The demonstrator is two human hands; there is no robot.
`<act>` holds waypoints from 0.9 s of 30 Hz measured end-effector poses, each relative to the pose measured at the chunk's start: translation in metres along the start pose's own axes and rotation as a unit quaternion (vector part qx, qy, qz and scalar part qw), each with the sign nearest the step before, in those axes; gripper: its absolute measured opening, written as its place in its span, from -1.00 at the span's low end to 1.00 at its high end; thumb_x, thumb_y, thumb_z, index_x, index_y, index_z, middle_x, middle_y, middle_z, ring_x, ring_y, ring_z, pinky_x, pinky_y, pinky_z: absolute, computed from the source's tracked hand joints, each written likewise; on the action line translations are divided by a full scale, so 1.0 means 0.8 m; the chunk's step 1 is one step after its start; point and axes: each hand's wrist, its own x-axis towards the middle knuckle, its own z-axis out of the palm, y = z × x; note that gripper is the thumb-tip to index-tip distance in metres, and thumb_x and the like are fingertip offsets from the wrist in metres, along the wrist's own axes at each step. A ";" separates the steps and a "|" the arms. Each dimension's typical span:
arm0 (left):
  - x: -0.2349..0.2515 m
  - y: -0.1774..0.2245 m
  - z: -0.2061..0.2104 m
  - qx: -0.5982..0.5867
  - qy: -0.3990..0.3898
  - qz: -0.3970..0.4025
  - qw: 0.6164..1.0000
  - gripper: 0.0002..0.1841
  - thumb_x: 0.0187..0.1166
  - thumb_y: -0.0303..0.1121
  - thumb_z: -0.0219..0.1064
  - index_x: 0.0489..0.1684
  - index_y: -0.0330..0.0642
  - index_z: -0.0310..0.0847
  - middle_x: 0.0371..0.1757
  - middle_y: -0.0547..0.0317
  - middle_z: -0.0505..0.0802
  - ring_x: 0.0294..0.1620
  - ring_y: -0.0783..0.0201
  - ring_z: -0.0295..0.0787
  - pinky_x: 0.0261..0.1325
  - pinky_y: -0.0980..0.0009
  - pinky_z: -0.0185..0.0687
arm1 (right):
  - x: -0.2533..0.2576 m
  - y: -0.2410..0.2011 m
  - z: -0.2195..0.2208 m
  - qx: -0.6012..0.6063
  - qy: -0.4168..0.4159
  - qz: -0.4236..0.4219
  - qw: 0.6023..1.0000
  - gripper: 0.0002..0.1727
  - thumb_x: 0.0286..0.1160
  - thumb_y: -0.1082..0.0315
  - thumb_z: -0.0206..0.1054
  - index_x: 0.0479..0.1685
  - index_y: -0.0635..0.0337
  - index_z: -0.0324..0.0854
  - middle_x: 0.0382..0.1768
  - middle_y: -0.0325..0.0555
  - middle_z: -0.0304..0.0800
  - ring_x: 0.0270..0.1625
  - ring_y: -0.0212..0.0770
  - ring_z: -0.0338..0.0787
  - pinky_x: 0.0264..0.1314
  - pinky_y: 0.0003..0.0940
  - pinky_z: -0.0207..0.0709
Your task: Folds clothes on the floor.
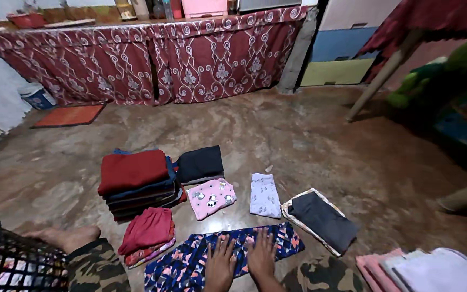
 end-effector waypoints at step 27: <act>-0.084 -0.145 -0.067 -0.004 0.119 -0.115 0.986 -0.40 0.72 -0.12 0.07 0.81 0.11 0.30 0.87 0.29 0.27 0.92 0.01 -0.08 0.80 -0.40 -0.48 | 0.114 0.079 -0.140 -0.008 -0.119 0.198 0.973 -0.20 0.42 0.12 0.48 0.60 0.43 0.35 0.49 0.49 0.50 0.55 0.38 0.53 0.52 0.31 0.42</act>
